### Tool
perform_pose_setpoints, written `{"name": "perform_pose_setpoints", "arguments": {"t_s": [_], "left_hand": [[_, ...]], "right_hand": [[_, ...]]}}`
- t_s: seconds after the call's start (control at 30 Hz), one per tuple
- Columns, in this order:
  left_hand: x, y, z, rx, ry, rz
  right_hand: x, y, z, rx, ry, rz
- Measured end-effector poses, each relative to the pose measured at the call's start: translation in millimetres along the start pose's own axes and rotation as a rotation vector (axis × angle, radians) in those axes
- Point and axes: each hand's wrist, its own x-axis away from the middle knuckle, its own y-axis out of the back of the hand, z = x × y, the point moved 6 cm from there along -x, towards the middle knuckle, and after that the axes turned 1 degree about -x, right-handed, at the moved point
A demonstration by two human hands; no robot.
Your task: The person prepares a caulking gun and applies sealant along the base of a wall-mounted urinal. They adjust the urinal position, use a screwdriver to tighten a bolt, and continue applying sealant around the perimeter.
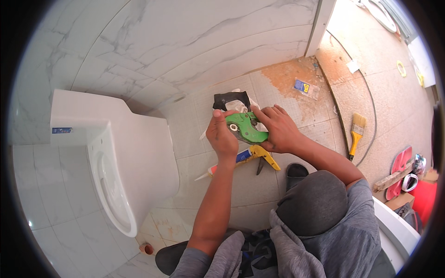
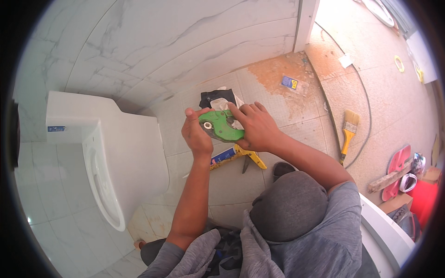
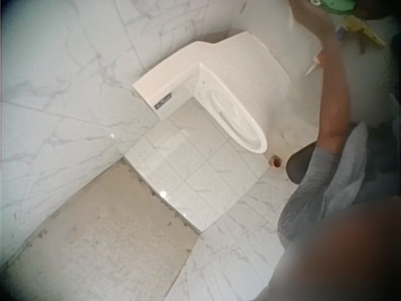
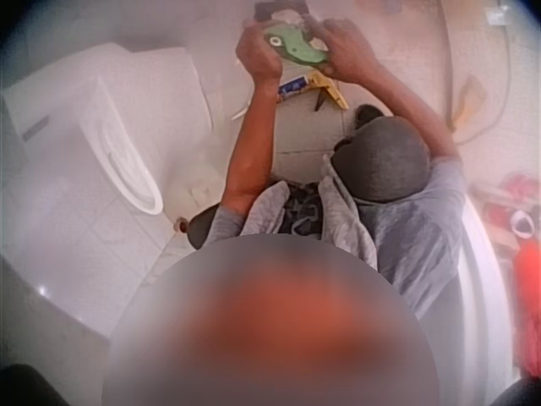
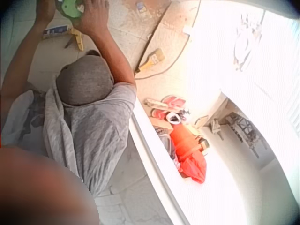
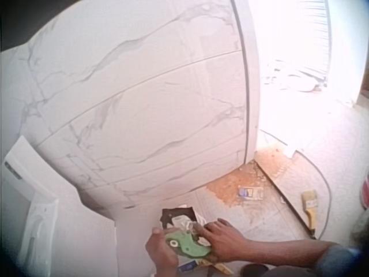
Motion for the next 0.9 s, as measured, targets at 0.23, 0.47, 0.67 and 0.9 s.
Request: {"name": "perform_pose_setpoints", "arguments": {"t_s": [0.23,0.47,0.67,0.9], "left_hand": [[2,-5,-3,-0.029,-0.032,-0.010],[1,-4,-1,0.044,-0.080,-0.067],[-2,-6,-3,-0.083,-0.060,-0.018],[-4,-13,3,-0.029,0.002,-0.019]], "right_hand": [[5,-15,-17,-0.040,-0.113,0.222],[-1,0,-6,0.052,-0.022,0.047],[0,-2,-12,0.017,-0.141,0.155],[5,-11,-22,0.026,-0.249,0.287]]}}
